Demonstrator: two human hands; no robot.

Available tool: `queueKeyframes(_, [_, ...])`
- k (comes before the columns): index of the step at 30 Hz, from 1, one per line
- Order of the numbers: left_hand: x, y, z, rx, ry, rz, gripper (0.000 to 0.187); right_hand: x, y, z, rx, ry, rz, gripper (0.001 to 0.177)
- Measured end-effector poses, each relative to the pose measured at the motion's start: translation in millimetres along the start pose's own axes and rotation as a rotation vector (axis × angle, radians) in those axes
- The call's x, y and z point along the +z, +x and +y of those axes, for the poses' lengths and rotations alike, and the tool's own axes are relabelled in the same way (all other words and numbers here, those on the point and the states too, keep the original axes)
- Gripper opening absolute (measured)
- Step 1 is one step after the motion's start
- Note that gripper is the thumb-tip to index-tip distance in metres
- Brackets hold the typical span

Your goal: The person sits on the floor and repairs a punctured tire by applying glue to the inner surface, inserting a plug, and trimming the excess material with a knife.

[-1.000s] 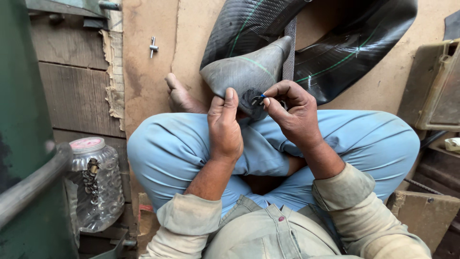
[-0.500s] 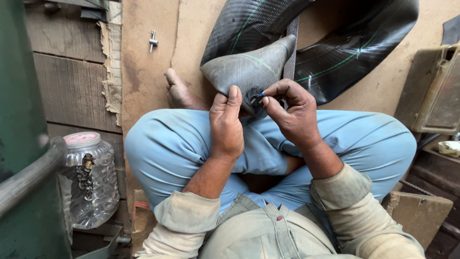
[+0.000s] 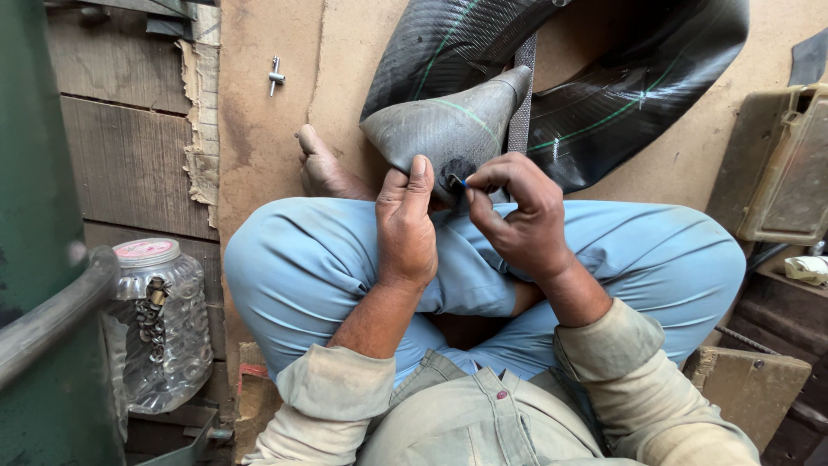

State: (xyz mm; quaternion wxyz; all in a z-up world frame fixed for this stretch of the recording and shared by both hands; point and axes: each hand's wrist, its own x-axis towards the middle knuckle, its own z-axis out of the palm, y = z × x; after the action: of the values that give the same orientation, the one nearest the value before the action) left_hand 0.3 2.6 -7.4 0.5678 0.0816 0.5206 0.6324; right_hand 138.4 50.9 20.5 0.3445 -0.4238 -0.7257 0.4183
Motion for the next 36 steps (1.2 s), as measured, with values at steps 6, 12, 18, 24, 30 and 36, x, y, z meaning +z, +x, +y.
queueKeyframes(6, [-3.2, -1.1, -2.2, 0.012, 0.035, -0.001, 0.028, -1.0, 0.2, -6.2, -0.159, -0.073, -0.008, 0.021])
queueKeyframes(12, [-0.9, 0.6, -0.6, 0.058, 0.012, -0.020, 0.027, -1.7, -10.7, 11.0, 0.166, 0.325, 0.063, 0.013])
queueKeyframes(18, [-0.3, 0.3, 0.4, 0.046, 0.004, -0.008, 0.029, -9.2, -10.9, 37.6, 0.339, 0.813, 0.152, 0.008])
queueKeyframes(24, [-11.7, 16.0, -15.7, 0.119, -0.006, 0.073, 0.027, 0.7, -14.2, 56.8, 0.355, 0.700, 0.188, 0.010])
queueKeyframes(30, [-21.1, 30.0, -28.8, 0.104, 0.055, 0.103, 0.035, 3.7, -16.9, 18.7, -0.157, -0.056, 0.292, 0.009])
queueKeyframes(36, [-19.5, 31.3, -29.1, 0.114, 0.083, 0.083, 0.044, -5.4, -17.3, -39.4, -0.467, -0.346, 0.411, 0.010])
